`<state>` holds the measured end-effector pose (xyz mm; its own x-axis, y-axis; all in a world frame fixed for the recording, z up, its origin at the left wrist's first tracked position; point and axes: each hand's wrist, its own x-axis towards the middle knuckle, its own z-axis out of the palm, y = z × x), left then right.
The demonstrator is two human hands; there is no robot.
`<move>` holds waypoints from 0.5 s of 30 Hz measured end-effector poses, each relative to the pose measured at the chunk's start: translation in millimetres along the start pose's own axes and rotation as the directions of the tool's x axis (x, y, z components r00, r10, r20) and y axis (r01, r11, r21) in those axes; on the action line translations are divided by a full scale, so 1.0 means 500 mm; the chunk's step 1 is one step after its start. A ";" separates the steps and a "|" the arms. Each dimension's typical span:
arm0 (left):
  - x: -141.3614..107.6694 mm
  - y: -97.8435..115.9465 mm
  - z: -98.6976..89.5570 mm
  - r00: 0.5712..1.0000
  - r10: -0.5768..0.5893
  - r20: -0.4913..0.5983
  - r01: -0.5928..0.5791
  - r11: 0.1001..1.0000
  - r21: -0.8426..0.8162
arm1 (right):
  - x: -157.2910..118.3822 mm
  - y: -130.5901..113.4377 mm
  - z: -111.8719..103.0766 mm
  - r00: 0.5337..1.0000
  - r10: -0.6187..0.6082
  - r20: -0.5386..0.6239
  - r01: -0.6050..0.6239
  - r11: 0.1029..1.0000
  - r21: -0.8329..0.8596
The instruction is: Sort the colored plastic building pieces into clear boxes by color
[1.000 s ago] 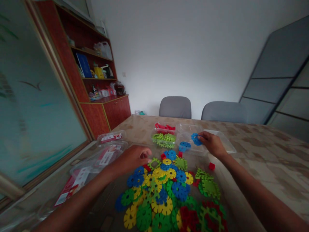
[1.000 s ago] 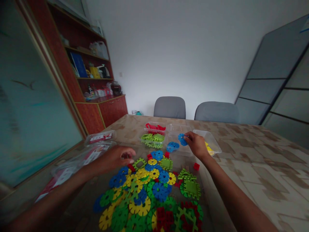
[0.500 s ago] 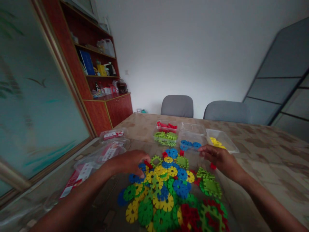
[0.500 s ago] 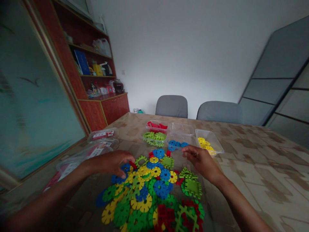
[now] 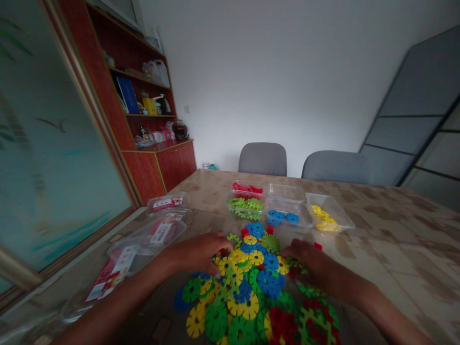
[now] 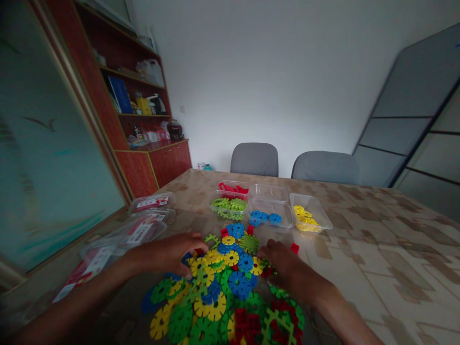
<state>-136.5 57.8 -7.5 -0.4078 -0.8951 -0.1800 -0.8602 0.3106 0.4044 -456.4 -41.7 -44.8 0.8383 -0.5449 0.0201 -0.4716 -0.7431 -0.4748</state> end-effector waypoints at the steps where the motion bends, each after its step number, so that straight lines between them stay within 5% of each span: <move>1: 0.001 0.003 0.001 1.000 -0.010 0.011 0.010 1.000 0.002 | 0.008 -0.005 0.006 1.000 -0.008 -0.010 0.008 1.000 -0.003; 6: 0.005 0.011 0.004 0.999 -0.032 0.032 0.033 0.999 -0.023 | 0.036 -0.016 0.000 0.999 -0.049 -0.019 0.051 0.989 0.136; 10: 0.008 0.006 0.010 1.000 -0.009 0.018 0.009 1.000 -0.019 | 0.024 0.022 -0.028 0.993 0.013 -0.115 -0.010 1.000 0.027; 15: 0.011 0.014 0.014 1.000 0.006 0.002 -0.006 0.999 -0.053 | -0.005 0.038 -0.036 0.986 0.152 0.072 -0.151 0.988 -0.022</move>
<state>-146.9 57.2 -11.8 -0.4136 -0.8926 -0.1794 -0.8403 0.2984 0.4525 -472.6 -61.6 -38.0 0.7745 -0.6219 -0.1159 -0.5985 -0.6610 -0.4527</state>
